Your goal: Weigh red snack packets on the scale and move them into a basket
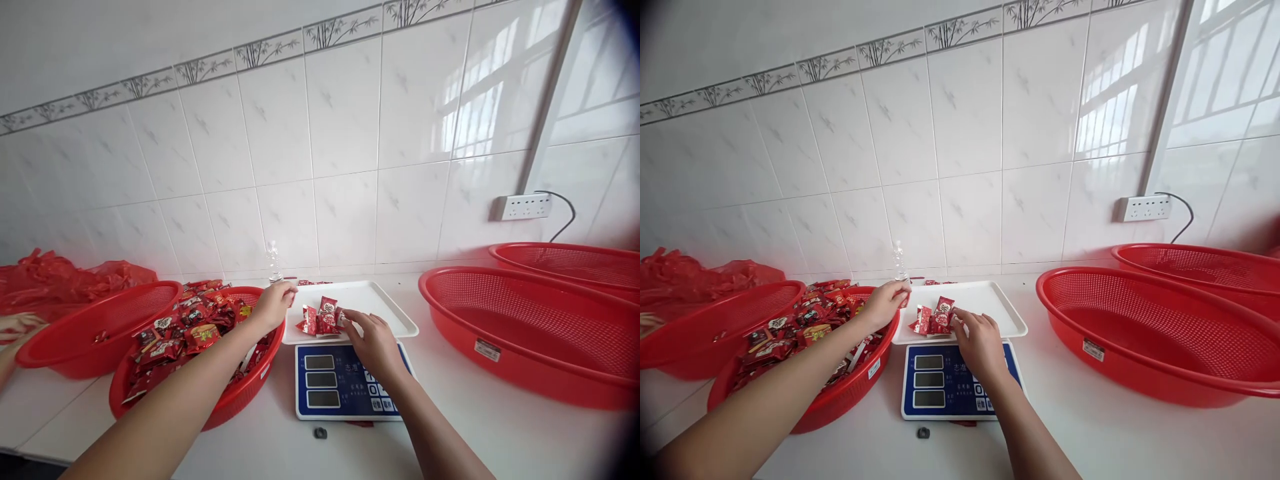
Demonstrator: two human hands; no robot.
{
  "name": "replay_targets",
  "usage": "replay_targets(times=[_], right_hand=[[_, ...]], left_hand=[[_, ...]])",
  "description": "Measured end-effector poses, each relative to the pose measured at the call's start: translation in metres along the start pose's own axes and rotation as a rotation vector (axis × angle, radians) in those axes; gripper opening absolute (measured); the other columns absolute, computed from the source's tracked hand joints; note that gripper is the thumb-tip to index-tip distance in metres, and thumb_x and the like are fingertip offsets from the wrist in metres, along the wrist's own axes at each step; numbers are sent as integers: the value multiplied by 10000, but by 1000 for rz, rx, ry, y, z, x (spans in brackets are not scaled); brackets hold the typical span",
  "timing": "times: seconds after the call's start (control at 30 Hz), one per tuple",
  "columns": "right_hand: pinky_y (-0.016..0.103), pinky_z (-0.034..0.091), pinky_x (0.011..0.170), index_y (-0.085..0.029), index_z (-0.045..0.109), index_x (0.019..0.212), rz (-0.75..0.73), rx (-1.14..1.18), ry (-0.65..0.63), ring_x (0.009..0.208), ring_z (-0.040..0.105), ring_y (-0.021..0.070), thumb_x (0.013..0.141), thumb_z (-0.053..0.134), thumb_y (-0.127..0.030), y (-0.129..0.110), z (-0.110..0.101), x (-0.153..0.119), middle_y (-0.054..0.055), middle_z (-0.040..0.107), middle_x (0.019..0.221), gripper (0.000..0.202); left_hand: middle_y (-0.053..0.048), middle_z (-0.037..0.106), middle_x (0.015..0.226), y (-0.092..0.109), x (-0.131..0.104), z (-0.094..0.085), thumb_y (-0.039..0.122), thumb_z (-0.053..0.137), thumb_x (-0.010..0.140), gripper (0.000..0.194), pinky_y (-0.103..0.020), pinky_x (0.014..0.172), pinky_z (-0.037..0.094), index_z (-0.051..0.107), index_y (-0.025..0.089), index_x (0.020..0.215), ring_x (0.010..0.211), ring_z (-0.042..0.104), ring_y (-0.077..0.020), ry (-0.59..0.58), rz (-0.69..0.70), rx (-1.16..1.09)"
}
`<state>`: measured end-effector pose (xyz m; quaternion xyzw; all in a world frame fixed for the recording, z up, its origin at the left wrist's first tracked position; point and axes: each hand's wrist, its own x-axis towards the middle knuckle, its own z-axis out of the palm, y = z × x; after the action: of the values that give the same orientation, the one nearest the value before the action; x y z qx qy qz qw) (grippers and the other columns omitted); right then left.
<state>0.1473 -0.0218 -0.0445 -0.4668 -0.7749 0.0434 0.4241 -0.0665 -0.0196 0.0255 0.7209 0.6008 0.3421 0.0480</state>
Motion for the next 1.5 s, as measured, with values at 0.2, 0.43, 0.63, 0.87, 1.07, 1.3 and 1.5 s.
replay_targets(times=[0.2, 0.43, 0.63, 0.87, 1.07, 1.3, 1.5], right_hand=[[394, 390, 923, -225, 580, 1113, -13, -57, -32, 1082, 538, 216, 888, 376, -348, -5, 0, -3, 68, 605, 1165, 327], [612, 291, 926, -296, 390, 1324, 66, -125, -320, 1328, 143, 382, 789, 383, -639, -25, 12, 22, 137, 237, 1457, 636], [687, 210, 876, -338, 448, 1268, 13, -174, -573, 1266, 258, 406, 732, 428, -669, -37, 32, 55, 106, 363, 1395, 631], [346, 369, 767, -250, 607, 983, -2, -169, -436, 950, 528, 248, 721, 549, -499, -25, 36, 60, 76, 584, 1086, 366], [231, 318, 545, -218, 583, 796, 122, -131, -276, 683, 547, 148, 729, 559, -445, -15, 41, 73, 19, 628, 794, 238], [213, 336, 487, -215, 552, 789, 268, -72, -33, 594, 550, 126, 804, 423, -518, 3, 31, 90, 2, 643, 706, 330], [240, 384, 515, -206, 579, 890, 363, -159, 115, 643, 590, 164, 819, 371, -524, 45, -32, 93, 45, 659, 766, 387]], left_hand=[[-103, 574, 1131, -36, -37, -44, 202, 470, 797, 271, -374, 935, 378, 596, 174, 1035, 1064, 514, -253, -137, -114, 271], [-73, 602, 1085, 17, -119, -5, 287, 406, 879, 222, -331, 902, 437, 575, 250, 1019, 1043, 529, -206, 52, 253, 110], [-53, 607, 652, 19, -140, 67, 198, 405, 867, 186, -284, 584, 476, 576, 197, 794, 643, 563, -172, 119, 764, 8], [-33, 594, 697, -8, -131, 70, 145, 409, 874, 155, -245, 613, 450, 551, 173, 821, 663, 549, -139, 290, 549, -192], [-16, 564, 664, -15, -132, 66, 202, 412, 890, 185, -207, 565, 438, 570, 168, 799, 610, 538, -115, 261, 370, -255], [-19, 580, 694, -20, -131, 69, 225, 407, 899, 197, -207, 597, 445, 578, 167, 820, 639, 552, -117, 223, 338, -292], [-14, 578, 678, -18, -131, 67, 252, 411, 899, 213, -209, 586, 441, 580, 169, 799, 623, 544, -117, 208, 306, -312]])
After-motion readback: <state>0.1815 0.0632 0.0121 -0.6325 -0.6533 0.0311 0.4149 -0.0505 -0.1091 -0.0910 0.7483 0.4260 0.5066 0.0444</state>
